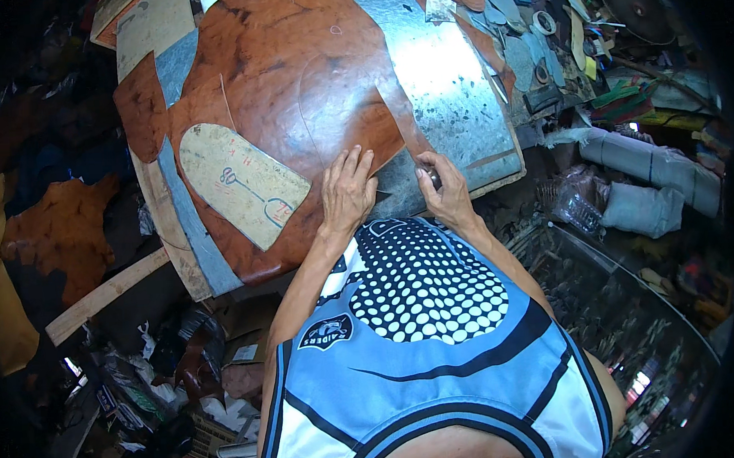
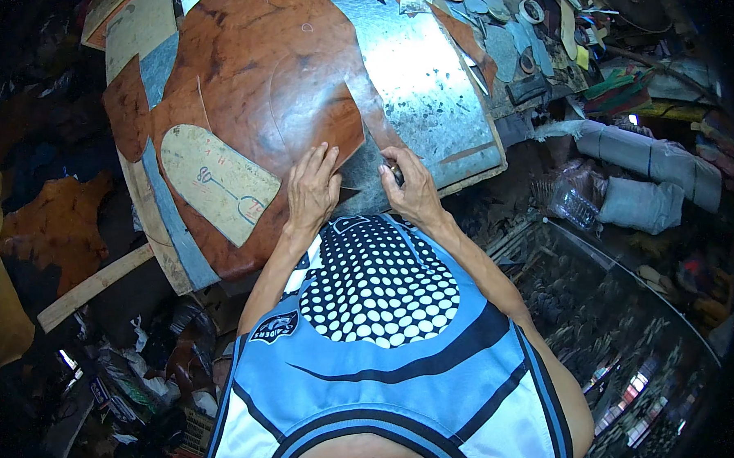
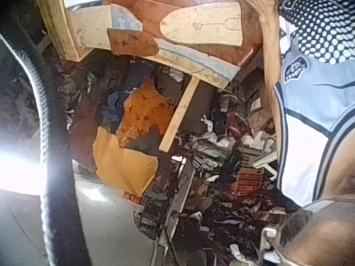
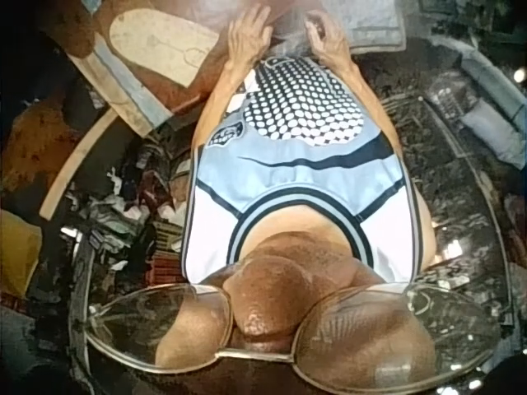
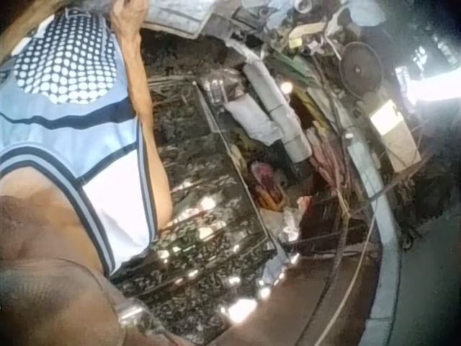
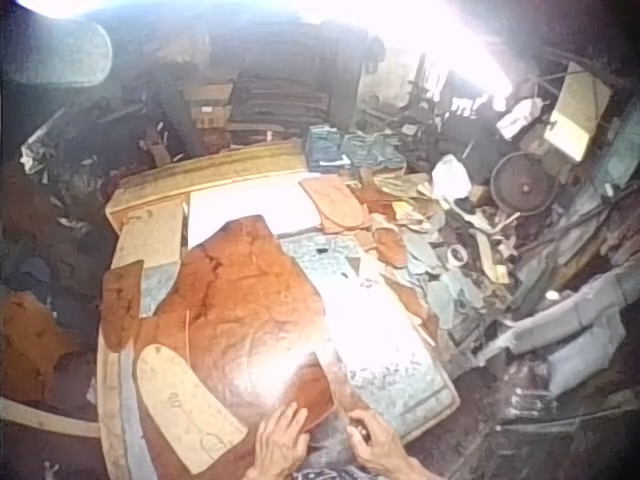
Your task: Cutting leather pieces for shoes using metal templates and a knife.
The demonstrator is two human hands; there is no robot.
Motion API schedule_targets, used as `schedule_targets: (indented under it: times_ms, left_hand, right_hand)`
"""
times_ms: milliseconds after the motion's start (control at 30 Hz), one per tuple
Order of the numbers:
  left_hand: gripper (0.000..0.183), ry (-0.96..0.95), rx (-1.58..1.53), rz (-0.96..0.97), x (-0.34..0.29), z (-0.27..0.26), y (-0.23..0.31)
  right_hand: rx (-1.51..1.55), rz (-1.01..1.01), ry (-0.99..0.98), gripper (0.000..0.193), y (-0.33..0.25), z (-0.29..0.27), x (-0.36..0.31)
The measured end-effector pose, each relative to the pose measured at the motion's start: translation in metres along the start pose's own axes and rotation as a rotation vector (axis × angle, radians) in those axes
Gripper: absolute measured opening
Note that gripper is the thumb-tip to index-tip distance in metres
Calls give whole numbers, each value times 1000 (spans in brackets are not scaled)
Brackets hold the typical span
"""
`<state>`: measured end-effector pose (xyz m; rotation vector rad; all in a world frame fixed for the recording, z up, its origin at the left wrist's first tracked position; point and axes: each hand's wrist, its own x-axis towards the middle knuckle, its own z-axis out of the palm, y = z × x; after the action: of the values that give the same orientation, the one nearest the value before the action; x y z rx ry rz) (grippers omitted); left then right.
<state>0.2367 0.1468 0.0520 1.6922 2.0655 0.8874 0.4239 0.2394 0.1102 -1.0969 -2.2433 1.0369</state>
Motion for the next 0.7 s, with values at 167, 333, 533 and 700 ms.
schedule_targets:
  times_ms: [167,333,533,700]
  left_hand:
    - [36,-12,-341,-158,33,-57,69]
    - [41,-159,-771,-435,34,-37,74]
    - [45,37,-1678,-593,42,-65,89]
    - [53,46,-1699,-628,23,-93,57]
  right_hand:
    - [-28,-128,54,41,8,1,17]
    - [682,287,-14,48,18,10,24]
    - [182,-133,11,58,24,-1,5]
    - [-54,-374,111,60,-2,13,14]
